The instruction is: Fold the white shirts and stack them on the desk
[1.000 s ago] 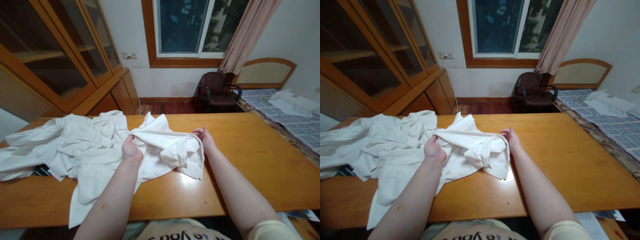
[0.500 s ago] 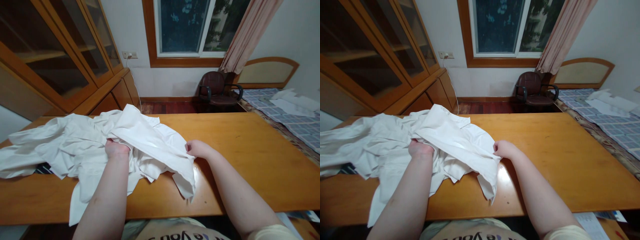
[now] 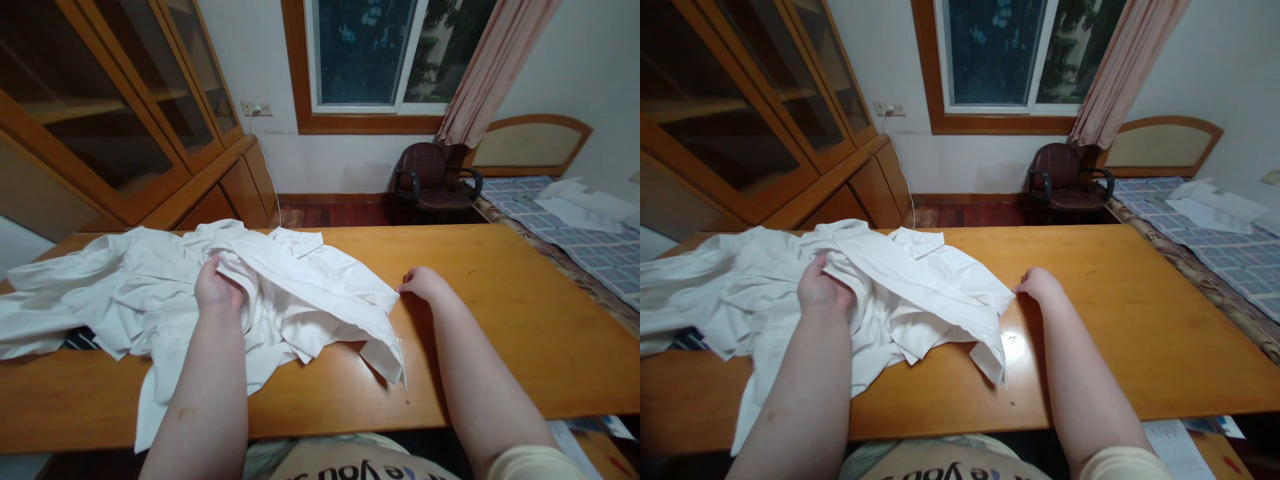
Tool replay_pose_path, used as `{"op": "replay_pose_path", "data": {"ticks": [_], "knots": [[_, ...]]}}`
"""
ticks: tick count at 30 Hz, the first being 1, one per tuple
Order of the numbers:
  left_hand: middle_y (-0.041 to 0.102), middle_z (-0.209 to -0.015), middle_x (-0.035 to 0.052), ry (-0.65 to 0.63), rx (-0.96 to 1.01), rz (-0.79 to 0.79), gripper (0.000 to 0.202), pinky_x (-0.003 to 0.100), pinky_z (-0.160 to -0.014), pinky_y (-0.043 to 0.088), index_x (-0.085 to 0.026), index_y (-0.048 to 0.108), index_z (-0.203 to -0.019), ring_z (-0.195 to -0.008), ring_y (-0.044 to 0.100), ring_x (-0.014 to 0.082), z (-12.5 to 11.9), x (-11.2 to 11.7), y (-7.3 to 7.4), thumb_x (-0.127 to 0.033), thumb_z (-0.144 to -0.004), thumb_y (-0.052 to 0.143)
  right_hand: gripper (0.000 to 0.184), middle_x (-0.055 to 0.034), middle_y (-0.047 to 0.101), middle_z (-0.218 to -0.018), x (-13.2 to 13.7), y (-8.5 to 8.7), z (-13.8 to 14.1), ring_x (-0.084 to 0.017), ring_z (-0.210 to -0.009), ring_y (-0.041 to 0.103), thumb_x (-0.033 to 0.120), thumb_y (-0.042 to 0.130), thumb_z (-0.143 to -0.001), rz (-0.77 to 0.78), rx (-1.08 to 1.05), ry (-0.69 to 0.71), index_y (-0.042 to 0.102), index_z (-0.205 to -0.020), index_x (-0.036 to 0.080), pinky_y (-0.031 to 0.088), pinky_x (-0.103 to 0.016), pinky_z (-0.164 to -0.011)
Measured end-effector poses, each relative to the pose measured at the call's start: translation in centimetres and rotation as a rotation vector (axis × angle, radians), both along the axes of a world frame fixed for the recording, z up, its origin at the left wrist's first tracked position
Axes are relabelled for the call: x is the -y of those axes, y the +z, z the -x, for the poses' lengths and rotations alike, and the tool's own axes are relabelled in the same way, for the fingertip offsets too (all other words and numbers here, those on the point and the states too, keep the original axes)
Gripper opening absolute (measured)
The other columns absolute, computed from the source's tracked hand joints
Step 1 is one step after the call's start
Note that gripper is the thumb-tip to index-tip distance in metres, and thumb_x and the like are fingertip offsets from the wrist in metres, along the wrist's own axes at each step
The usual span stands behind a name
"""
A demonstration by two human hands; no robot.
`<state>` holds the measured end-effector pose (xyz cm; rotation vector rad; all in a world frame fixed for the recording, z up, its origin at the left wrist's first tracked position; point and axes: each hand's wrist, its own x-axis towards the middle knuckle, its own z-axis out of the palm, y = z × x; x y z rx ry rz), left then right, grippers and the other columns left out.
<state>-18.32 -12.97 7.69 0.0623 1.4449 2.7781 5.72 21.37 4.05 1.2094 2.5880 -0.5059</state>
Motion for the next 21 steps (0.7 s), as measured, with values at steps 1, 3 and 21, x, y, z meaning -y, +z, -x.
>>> {"op": "replay_pose_path", "data": {"ticks": [1,3,21], "knots": [[0.068,-0.102,0.007,0.039,-0.002,0.087,0.03,0.037,-0.1,0.043,-0.013,0.06,-0.101,-0.105,0.061,0.0195,-0.2,-0.1,-0.2,-0.023,-0.074,0.055,0.027,-0.0063,0.07,-0.082,0.2,0.0,0.1,-0.021,-0.075,0.063,0.038,0.073,-0.063,-0.021,-0.045,0.009,0.07,-0.083,0.021,0.042,-0.027,-0.059],[0.068,-0.1,0.0056,0.09,-0.038,0.278,0.027,0.036,-0.1,0.043,-0.015,0.062,-0.098,-0.104,0.062,0.0198,-0.6,-0.3,-0.6,-0.023,-0.072,0.061,0.025,-0.0061,0.07,-0.09,1.4,0.2,0.4,-0.02,-0.082,0.063,0.032,0.069,-0.068,-0.069,-0.208,0.091,0.069,-0.09,0.021,0.044,-0.026,-0.066],[0.057,-0.127,0.0085,-0.045,-0.378,0.965,0.05,0.034,-0.087,0.049,-0.023,0.052,-0.124,-0.092,0.064,0.017,-2.5,-0.3,-0.2,-0.037,-0.077,0.061,0.053,-0.0211,0.067,-0.108,7.3,2.9,0.9,-0.033,-0.102,0.061,0.049,0.036,-0.09,-0.134,0.127,0.219,0.07,-0.102,0.011,0.044,-0.04,-0.082]]}}
